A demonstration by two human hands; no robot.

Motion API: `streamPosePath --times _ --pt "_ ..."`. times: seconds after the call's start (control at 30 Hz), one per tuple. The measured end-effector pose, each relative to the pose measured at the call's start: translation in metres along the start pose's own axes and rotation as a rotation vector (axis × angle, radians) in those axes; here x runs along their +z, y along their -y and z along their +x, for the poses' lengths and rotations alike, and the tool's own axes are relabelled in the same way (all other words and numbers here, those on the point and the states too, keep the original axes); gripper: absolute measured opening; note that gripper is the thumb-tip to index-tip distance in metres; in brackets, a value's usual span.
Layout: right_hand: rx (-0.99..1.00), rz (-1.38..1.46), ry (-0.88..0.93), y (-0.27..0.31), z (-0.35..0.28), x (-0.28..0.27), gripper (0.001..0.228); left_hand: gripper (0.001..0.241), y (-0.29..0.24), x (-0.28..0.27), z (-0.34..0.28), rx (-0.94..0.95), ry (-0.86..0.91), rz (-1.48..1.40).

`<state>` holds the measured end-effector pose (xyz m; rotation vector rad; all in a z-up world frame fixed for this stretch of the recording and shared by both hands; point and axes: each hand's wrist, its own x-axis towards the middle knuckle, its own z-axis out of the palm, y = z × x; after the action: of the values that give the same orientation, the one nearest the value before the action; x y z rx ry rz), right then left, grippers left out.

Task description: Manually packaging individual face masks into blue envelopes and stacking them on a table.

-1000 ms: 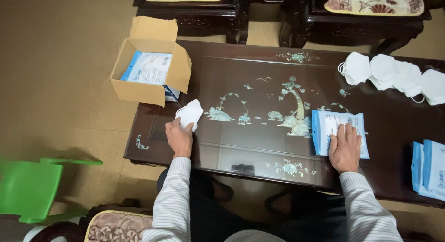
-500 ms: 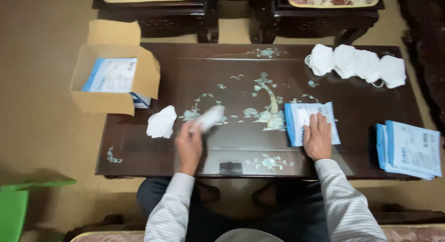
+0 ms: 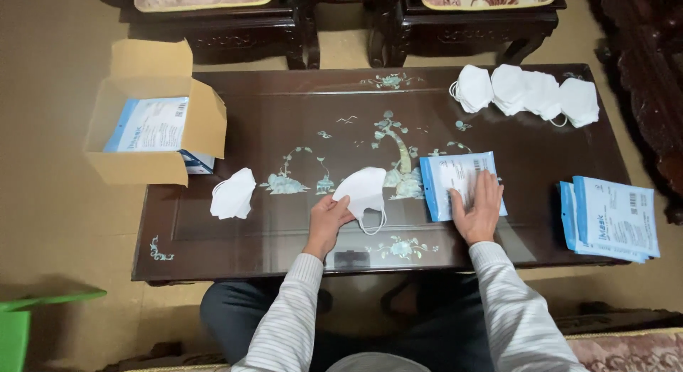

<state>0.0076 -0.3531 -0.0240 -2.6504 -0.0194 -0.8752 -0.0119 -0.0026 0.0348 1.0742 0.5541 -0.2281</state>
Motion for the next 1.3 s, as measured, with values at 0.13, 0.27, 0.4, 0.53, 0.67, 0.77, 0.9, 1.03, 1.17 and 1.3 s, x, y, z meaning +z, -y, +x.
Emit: streamPosePath --times 0.13,0.27,0.4,0.53,0.67,0.77,0.9,1.03,1.17,1.3 --pt "0.075 0.178 -0.023 0.067 0.012 -0.020 0.066 0.028 -0.002 0.002 -0.002 -0.005 -0.001 0.036" --pt "0.476 0.830 0.414 0.146 0.035 -0.022 0.026 0.027 0.009 -0.003 0.010 -0.008 0.009 0.076" --pt "0.859 1.100 0.754 0.180 0.010 0.036 0.015 0.032 -0.004 0.006 0.000 -0.017 -0.012 0.060" --pt "0.961 1.123 0.735 0.177 -0.001 0.066 0.020 0.033 0.022 -0.008 0.024 -0.051 0.061 0.083" --pt "1.015 1.130 0.755 0.187 0.013 0.040 0.020 0.031 0.019 -0.004 0.026 -0.063 0.035 0.107" --pt "0.958 1.096 0.790 0.186 0.015 0.033 0.014 0.033 0.008 0.003 0.017 -0.077 0.040 0.121" --pt "0.938 1.088 0.782 0.182 0.009 0.043 0.013 0.032 0.000 0.001 0.010 -0.079 0.050 0.122" --pt "0.944 1.115 0.779 0.186 0.014 0.031 0.013 0.032 -0.002 0.003 0.007 -0.081 0.054 0.131" --pt "1.067 1.260 0.815 0.180 0.022 0.025 0.018 0.029 -0.002 0.001 0.007 -0.095 0.077 0.116" --pt "1.140 1.327 0.787 0.164 0.021 0.036 0.026 0.015 0.032 -0.021 0.041 -0.070 0.085 0.102"
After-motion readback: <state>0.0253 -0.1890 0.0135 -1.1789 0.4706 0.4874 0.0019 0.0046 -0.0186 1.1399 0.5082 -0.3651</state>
